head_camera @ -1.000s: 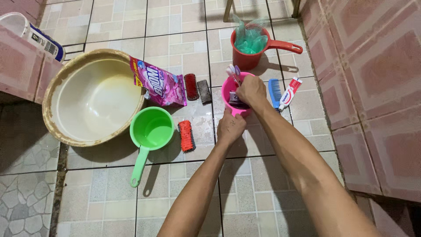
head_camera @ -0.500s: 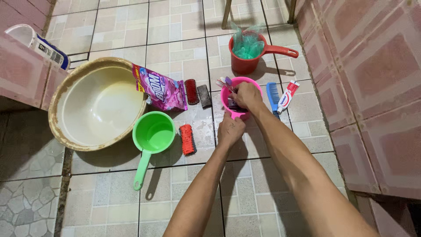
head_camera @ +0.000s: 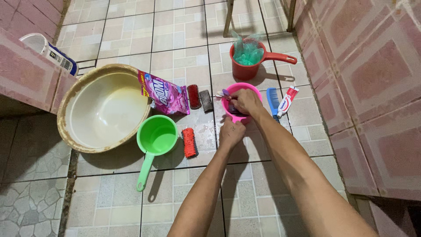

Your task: The person scrubs the inside of a beige basin with a blue and orange scrub brush, then rinses it. They then empty a pink cup of personal care items onto the floor, rinse three plastic cups, and scrub a red cup with a brush. The person also pours a pink powder from a purple bag into the red cup.

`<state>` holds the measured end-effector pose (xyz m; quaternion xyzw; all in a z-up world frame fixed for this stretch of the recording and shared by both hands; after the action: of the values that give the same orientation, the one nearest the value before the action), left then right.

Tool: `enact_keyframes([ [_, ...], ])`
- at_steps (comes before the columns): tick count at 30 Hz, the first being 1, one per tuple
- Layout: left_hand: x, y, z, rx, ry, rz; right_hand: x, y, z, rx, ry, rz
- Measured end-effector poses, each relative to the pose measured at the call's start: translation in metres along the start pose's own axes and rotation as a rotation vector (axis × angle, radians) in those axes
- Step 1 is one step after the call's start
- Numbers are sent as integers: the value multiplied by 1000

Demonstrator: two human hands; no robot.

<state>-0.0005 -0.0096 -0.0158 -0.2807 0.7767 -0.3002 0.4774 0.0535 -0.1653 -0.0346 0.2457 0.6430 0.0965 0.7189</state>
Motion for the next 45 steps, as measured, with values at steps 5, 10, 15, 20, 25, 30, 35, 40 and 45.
enact_keyframes([
  [5,-1,3,-3,94,-40,-29,1,3,-2,-42,34,79],
  [10,-11,0,-9,75,-6,-51,0,15,-8,-68,23,2],
  [15,-8,1,-5,30,-27,-69,1,18,-9,-142,-35,111],
  [20,-5,5,1,96,-77,-39,-9,17,-8,-253,-159,355],
  [25,-6,9,4,14,-19,-61,-43,17,-1,52,-162,653],
  [30,-5,7,6,55,-63,-66,-95,2,2,269,-128,1115],
  [35,-6,4,8,54,-24,-70,-135,-42,-14,406,-66,1288],
  [40,-6,-3,14,68,-39,10,-141,-108,-34,579,-4,1071],
  [45,-5,-6,12,31,-6,-44,-109,-170,-56,817,110,549],
])
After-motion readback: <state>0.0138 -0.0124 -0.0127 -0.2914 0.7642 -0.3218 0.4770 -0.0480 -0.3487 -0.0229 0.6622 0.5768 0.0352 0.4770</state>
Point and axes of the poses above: each hand's wrist, its own z-axis towards the middle knuckle, its own x-axis out of the palm, y = z × x, the point moved 1 cm from there along z, towards the middle knuckle, and after that the axes turned 6 degrees about -y, right-handed, at the moved point
